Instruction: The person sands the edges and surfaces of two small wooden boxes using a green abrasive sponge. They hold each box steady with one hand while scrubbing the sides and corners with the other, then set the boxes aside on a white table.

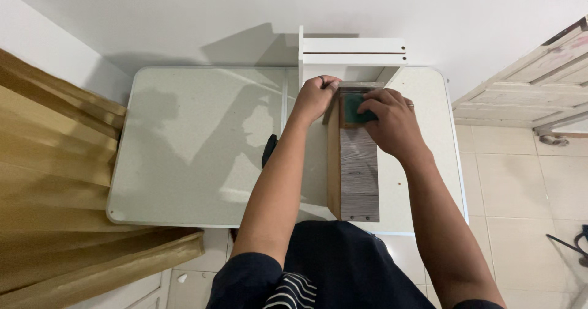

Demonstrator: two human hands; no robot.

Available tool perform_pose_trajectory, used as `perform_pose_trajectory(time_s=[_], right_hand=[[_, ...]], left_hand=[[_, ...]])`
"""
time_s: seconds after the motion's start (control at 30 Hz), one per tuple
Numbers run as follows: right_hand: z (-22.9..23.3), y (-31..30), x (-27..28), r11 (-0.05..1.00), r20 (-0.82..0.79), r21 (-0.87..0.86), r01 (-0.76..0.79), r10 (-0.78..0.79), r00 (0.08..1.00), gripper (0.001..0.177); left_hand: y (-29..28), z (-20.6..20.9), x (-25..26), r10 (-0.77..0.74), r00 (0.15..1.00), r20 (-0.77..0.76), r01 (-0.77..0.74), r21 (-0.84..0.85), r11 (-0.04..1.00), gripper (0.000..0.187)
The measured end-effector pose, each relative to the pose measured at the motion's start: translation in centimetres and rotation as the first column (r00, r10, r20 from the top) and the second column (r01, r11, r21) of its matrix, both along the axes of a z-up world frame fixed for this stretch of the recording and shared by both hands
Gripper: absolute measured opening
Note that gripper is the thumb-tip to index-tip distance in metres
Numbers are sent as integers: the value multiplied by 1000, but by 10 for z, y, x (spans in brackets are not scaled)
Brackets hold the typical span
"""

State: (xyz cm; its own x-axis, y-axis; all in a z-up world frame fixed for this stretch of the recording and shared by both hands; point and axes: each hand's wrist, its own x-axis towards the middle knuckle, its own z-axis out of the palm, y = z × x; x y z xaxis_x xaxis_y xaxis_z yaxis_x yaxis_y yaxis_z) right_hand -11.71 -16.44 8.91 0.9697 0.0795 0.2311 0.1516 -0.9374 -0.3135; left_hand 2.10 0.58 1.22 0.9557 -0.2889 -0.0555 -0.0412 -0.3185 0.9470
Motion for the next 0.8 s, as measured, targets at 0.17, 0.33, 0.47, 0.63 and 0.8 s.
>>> perform_pose_trajectory(time_s=[0.17,0.33,0.47,0.63,0.8], right_hand=[[2,10,10,998,67,-49,39,-36,997,31],[4,7,8,999,41,-23,-44,45,998,33],[9,-3,4,996,-125,-12,90,-90,988,39],[9,6,5,1000,-25,11,25,-24,999,44],[17,1,-7,999,-279,-15,35,-38,960,44]], left_hand=[[-3,0,-3,32,997,-72,-35,-45,998,29],[-2,0,-5,30,1000,-8,-31,-30,999,28],[-5,-1,-6,47,999,26,-46,-18,999,28],[-5,5,-7,54,999,-7,-54,10,999,29],[-4,7,-11,48,999,1,-48,9,999,29]])
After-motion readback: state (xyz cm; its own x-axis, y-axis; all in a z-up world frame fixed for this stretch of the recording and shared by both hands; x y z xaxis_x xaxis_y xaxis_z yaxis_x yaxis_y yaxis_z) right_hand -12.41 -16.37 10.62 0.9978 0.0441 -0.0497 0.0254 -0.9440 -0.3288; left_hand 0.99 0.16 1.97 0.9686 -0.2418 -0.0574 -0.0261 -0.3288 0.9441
